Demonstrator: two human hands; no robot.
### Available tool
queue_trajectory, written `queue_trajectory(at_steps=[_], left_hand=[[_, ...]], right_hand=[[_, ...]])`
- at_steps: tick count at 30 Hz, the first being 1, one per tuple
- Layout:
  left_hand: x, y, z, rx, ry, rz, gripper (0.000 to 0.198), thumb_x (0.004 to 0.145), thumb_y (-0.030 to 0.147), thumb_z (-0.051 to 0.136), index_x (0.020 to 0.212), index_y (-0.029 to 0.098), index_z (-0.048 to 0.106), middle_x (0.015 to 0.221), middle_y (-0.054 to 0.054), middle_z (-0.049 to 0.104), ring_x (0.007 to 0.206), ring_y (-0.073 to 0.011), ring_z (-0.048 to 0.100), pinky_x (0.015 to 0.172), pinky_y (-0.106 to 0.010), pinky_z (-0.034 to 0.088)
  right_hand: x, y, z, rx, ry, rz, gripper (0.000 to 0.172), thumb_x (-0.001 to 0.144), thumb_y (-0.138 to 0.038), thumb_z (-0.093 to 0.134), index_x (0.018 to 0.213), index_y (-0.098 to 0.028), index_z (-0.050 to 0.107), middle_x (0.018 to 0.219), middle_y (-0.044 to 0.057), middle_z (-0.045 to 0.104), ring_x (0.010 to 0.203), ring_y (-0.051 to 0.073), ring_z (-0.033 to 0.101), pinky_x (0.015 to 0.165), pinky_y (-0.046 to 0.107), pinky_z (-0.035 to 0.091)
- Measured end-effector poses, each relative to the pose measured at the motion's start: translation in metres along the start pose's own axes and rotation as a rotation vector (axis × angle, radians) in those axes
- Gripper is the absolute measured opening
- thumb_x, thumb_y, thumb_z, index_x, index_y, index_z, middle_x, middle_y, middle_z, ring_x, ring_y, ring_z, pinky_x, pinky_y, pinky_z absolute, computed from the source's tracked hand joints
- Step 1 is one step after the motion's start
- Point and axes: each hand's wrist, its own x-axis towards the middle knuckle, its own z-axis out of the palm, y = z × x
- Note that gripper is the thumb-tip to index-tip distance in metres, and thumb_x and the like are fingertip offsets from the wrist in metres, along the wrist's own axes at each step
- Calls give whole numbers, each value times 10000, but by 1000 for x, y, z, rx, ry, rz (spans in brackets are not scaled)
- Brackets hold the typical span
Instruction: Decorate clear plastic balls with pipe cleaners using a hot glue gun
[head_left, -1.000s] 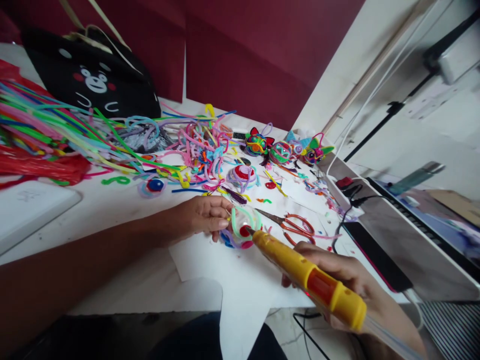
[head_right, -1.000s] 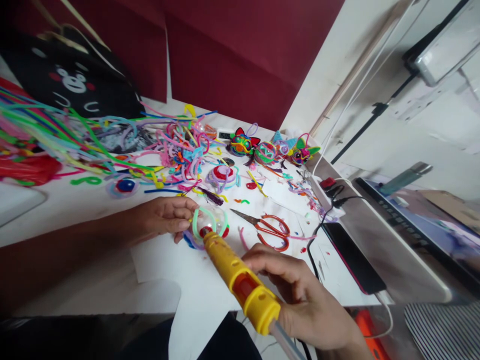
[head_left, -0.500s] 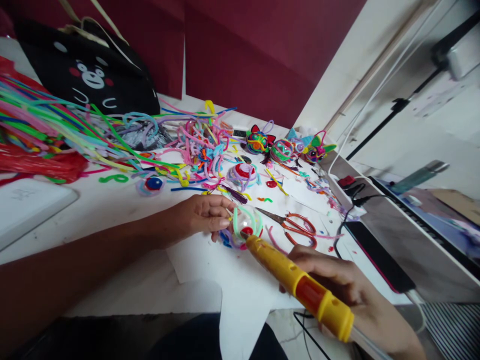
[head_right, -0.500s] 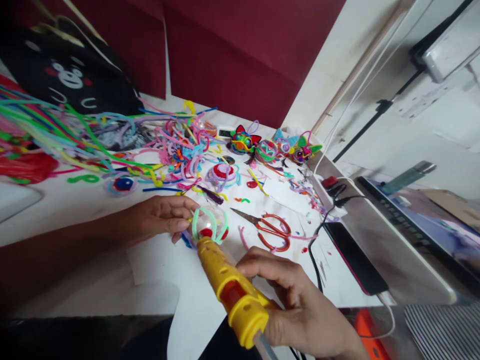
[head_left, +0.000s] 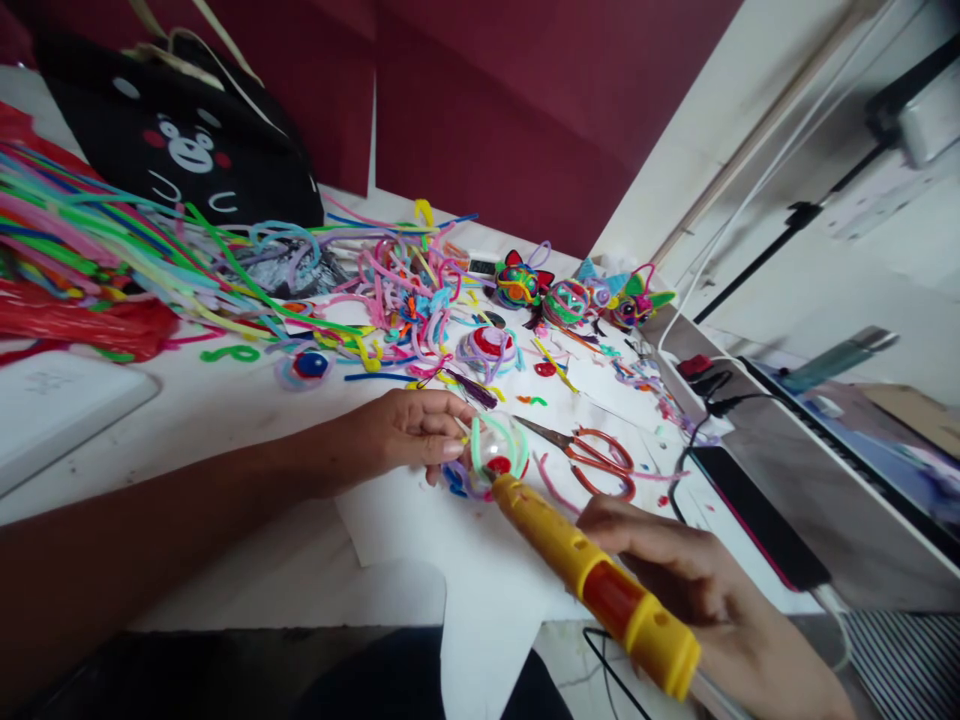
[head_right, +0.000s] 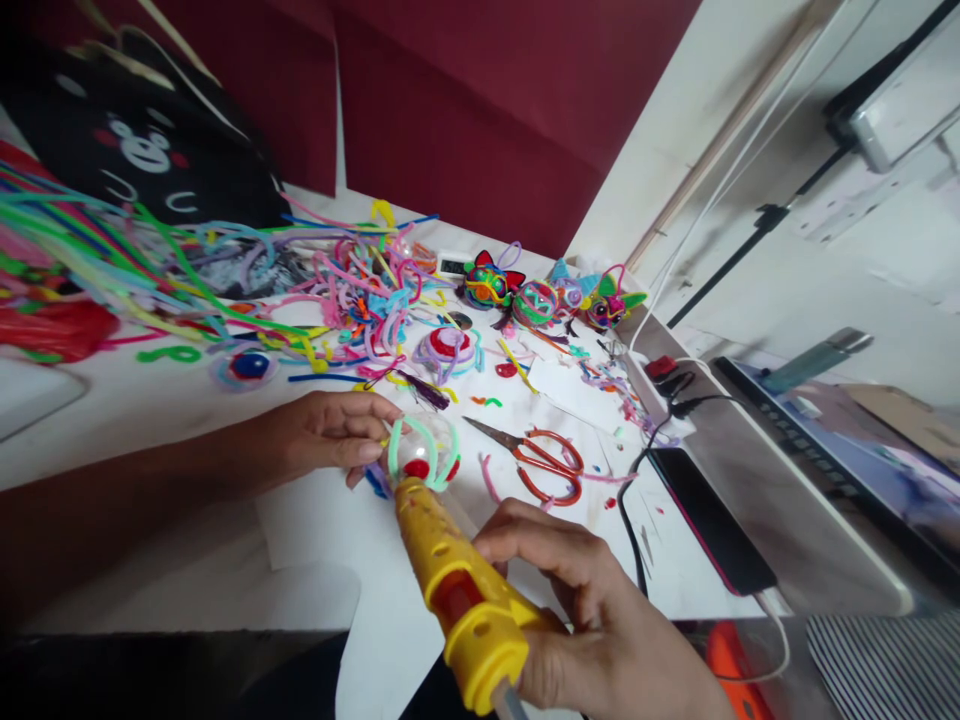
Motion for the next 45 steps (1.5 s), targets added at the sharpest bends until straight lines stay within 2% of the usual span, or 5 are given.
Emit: queue_trajectory(at_steps=[10,22,31,37,45], left_hand=[[-1,4,3,20,0,4,309,806,315,656,1049,154,553,776,-8,659,570,-108,572,565,-255,455],[0,5,4,3,-3,21,293,796,302,659,1031,163,553,762,4,666,559,-101,562,554,-247,450],[0,5,3,7,-10,9,286,805,296,652,1037,163,550,771,7,667,559,-99,569,564,-246,442],[-1,5,3,3,-8,7,287,809,299,653,1040,163,549,772,5,654,571,-104,570,562,-251,446],[-2,4,2,32,7,-25,307,816,317,655,1061,169,542,755,7,640,575,-110,567,578,-266,455]], right_hand=[[-10,11,0,-123,77,-20,407,797,-282,712,1185,-334,600,1154,56,591,1098,242,563,891,322,509],[-14,13,2,-276,188,-123,427,823,-289,692,1234,-350,594,1267,71,598,1155,272,585,795,308,560],[-4,-5,4,-249,153,-167,402,814,-335,704,1194,-416,599,974,11,660,841,180,648,709,244,537],[-4,-5,1,-274,163,-174,413,817,-352,695,1206,-431,582,966,0,656,865,179,640,752,251,529],[-5,-1,-2,-256,200,-178,361,793,-356,708,1146,-338,634,925,25,645,858,198,624,777,292,521]])
